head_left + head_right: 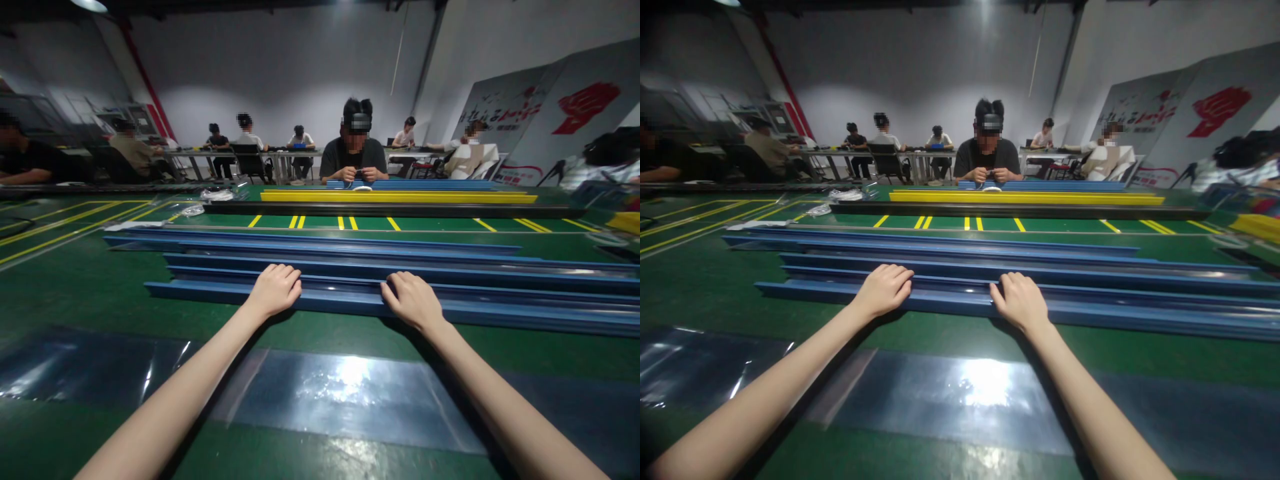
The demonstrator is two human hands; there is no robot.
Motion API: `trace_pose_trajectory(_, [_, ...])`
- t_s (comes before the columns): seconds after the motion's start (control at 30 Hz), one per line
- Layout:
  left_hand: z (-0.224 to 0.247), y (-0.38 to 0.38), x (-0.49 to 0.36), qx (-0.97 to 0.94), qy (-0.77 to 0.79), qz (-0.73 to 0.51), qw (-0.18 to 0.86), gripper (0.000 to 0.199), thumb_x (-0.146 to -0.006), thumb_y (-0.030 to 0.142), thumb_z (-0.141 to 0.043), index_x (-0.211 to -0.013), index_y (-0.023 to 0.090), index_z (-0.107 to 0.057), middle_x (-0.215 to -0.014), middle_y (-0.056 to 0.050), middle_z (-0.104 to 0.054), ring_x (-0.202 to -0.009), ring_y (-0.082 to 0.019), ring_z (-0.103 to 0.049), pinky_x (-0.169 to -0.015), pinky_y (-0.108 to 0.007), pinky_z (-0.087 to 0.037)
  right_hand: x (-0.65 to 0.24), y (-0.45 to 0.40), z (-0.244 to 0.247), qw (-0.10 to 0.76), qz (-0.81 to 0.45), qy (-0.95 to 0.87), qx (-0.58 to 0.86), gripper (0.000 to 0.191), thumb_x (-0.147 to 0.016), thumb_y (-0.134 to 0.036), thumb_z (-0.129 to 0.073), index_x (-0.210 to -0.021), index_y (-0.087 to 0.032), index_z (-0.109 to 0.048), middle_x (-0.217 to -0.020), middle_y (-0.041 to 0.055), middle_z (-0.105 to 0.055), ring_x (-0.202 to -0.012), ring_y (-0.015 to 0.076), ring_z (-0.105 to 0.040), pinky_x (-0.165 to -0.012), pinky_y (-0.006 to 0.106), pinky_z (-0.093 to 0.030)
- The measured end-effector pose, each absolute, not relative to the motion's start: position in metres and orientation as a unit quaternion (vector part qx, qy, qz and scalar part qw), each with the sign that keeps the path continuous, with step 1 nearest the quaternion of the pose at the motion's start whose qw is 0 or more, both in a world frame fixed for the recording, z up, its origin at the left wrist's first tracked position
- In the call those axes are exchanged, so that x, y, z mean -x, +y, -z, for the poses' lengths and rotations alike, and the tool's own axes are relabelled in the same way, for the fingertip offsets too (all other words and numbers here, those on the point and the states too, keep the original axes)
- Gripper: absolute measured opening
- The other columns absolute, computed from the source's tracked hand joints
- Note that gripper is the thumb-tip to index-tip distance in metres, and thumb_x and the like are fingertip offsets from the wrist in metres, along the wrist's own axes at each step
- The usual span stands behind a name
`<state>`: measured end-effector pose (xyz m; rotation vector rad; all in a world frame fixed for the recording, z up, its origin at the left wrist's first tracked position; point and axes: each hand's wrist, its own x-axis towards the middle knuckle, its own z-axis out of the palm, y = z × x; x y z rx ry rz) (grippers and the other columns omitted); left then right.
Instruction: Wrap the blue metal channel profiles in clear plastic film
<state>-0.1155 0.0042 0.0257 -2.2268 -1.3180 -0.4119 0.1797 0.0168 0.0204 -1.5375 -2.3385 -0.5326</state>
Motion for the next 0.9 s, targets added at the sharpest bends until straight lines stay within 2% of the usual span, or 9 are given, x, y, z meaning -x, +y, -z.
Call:
trace_pose_trajectory(0.23, [-0.019, 0.01, 0.079, 0.809, -0.517, 0.17, 0.223, 0.025, -0.083, 0.025, -0.037, -0.08, 0.016, -0.06, -0.078, -0.006, -0.06, -0.076, -0.019, -0.052, -0.069, -0.031, -0.038, -0.132, 0.014, -0.022, 0.154, 0.174, -0.814, 0.533, 0.041, -0.089, -0.038, -0.025, -0.075, -0.015, -0.056, -0.077, 0.0088, -0.06, -0.074, 0.0186, -0.052, -0.067, 0.03, -0.029])
trace_pose_trajectory(0.67, [-0.018, 0.017, 0.078, 0.812, -0.497, 0.18, 0.249, 0.027, -0.082, 0.022, -0.035, -0.076, 0.017, -0.061, -0.078, -0.007, -0.062, -0.077, -0.02, -0.052, -0.069, -0.034, -0.035, -0.149, 0.02, -0.021, 0.148, 0.15, -0.842, 0.497, 0.038, -0.089, -0.034, -0.025, -0.086, -0.014, -0.057, -0.083, 0.0103, -0.06, -0.08, 0.0202, -0.051, -0.072, 0.031, -0.031])
trace_pose_trajectory(0.9, [-0.015, 0.035, 0.072, 0.806, -0.48, 0.23, 0.258, 0.025, -0.082, 0.022, -0.037, -0.087, 0.017, -0.061, -0.092, -0.008, -0.063, -0.09, -0.022, -0.052, -0.075, -0.035, -0.035, -0.173, 0.037, -0.01, 0.201, 0.192, -0.823, 0.496, 0.045, -0.089, -0.036, -0.027, -0.117, -0.008, -0.048, -0.121, 0.0146, -0.051, -0.113, 0.0242, -0.04, -0.092, 0.035, -0.027])
